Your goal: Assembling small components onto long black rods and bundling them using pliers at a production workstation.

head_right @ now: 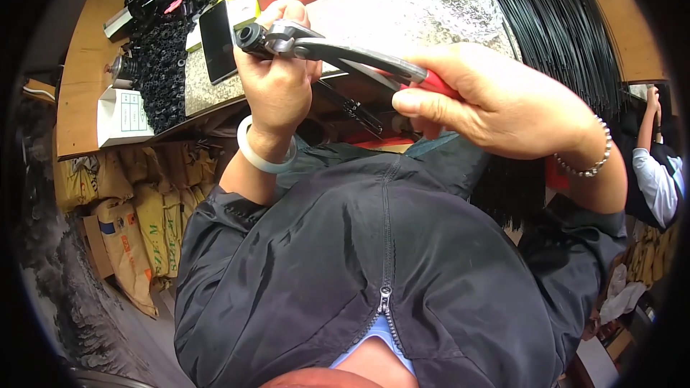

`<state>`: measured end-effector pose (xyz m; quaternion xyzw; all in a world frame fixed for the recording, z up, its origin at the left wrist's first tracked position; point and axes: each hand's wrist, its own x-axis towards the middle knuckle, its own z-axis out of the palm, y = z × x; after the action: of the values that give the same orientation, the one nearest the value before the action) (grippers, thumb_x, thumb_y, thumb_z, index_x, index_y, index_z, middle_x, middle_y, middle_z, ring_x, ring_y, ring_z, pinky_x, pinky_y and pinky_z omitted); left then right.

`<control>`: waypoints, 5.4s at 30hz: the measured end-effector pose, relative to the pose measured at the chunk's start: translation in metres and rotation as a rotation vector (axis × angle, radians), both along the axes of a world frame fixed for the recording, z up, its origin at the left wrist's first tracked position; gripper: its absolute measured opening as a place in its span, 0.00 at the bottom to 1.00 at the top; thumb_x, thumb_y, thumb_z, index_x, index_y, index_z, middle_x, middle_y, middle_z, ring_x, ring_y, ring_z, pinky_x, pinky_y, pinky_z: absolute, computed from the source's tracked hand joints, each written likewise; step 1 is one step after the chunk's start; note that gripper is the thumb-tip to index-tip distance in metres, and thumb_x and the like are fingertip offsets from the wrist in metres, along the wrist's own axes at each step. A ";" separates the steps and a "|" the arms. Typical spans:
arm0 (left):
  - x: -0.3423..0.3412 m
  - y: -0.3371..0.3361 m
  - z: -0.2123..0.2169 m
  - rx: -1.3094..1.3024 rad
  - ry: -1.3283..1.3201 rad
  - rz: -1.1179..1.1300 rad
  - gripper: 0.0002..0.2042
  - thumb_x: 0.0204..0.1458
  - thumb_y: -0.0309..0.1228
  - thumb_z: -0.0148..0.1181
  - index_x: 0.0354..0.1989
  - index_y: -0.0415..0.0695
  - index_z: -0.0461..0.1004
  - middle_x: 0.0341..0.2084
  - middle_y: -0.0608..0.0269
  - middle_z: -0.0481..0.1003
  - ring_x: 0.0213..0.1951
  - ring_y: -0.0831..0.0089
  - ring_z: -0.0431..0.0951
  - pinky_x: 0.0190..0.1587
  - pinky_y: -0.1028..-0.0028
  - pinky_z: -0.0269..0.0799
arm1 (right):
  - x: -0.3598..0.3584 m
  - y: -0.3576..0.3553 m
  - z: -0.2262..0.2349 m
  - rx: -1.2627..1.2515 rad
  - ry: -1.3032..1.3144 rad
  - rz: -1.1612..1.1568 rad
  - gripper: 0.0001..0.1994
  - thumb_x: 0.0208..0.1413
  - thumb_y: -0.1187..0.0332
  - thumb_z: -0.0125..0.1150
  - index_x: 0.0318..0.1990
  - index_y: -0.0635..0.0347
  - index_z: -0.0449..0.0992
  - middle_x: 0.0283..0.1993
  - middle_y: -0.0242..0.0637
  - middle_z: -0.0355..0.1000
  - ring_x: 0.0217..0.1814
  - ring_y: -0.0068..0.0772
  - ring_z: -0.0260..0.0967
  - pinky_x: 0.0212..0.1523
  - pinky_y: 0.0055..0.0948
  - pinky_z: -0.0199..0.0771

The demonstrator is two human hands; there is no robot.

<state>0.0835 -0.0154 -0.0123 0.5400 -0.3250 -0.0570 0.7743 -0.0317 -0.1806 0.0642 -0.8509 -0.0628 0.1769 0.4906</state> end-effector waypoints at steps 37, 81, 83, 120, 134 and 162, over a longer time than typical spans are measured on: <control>0.002 0.012 0.033 0.105 0.065 0.069 0.09 0.57 0.29 0.50 0.39 0.39 0.74 0.11 0.78 0.62 0.12 0.90 0.56 0.14 0.85 0.48 | 0.012 -0.017 -0.087 -0.350 -0.403 -0.215 0.17 0.61 0.69 0.44 0.57 0.63 0.56 0.33 0.39 0.62 0.34 0.31 0.63 0.39 0.27 0.66; -0.053 0.288 -0.297 0.888 0.134 0.737 0.13 0.53 0.33 0.56 0.43 0.41 0.70 0.33 0.55 0.74 0.31 0.69 0.74 0.36 0.72 0.70 | 0.043 -0.014 -0.166 -0.954 -0.711 -0.427 0.10 0.51 0.66 0.55 0.40 0.54 0.75 0.34 0.40 0.73 0.37 0.41 0.70 0.40 0.38 0.69; -0.041 0.246 -0.248 0.967 0.062 0.626 0.06 0.53 0.29 0.53 0.29 0.39 0.71 0.20 0.59 0.72 0.21 0.73 0.69 0.26 0.75 0.66 | 0.042 -0.021 -0.160 -0.825 -0.827 -0.523 0.09 0.50 0.66 0.57 0.38 0.58 0.75 0.35 0.41 0.72 0.38 0.43 0.69 0.42 0.36 0.67; -0.032 0.171 -0.225 1.057 -0.370 0.548 0.10 0.51 0.33 0.56 0.20 0.44 0.70 0.13 0.59 0.67 0.15 0.60 0.69 0.19 0.67 0.61 | 0.019 -0.274 -0.037 -1.526 -0.287 -1.054 0.11 0.57 0.65 0.40 0.35 0.56 0.71 0.33 0.46 0.74 0.36 0.49 0.74 0.36 0.46 0.73; -0.024 0.117 -0.158 0.766 -0.258 0.188 0.05 0.49 0.25 0.58 0.23 0.38 0.72 0.15 0.58 0.68 0.15 0.71 0.67 0.20 0.76 0.61 | -0.058 -0.286 0.058 -1.480 -0.246 -0.998 0.18 0.54 0.52 0.52 0.36 0.58 0.73 0.32 0.39 0.73 0.37 0.42 0.71 0.35 0.39 0.68; 0.062 -0.037 0.038 0.121 -0.344 0.130 0.54 0.37 0.22 0.68 0.64 0.38 0.26 0.57 0.43 0.49 0.56 0.57 0.60 0.52 0.66 0.67 | -0.027 -0.017 -0.014 0.480 -0.103 -0.377 0.20 0.58 0.69 0.52 0.55 0.67 0.61 0.24 0.24 0.62 0.16 0.09 0.53 0.16 0.12 0.53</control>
<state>0.1454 -0.0529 0.0259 0.6072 -0.4129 0.0667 0.6756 -0.0584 -0.1978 0.0501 -0.7154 0.0314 0.0194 0.6978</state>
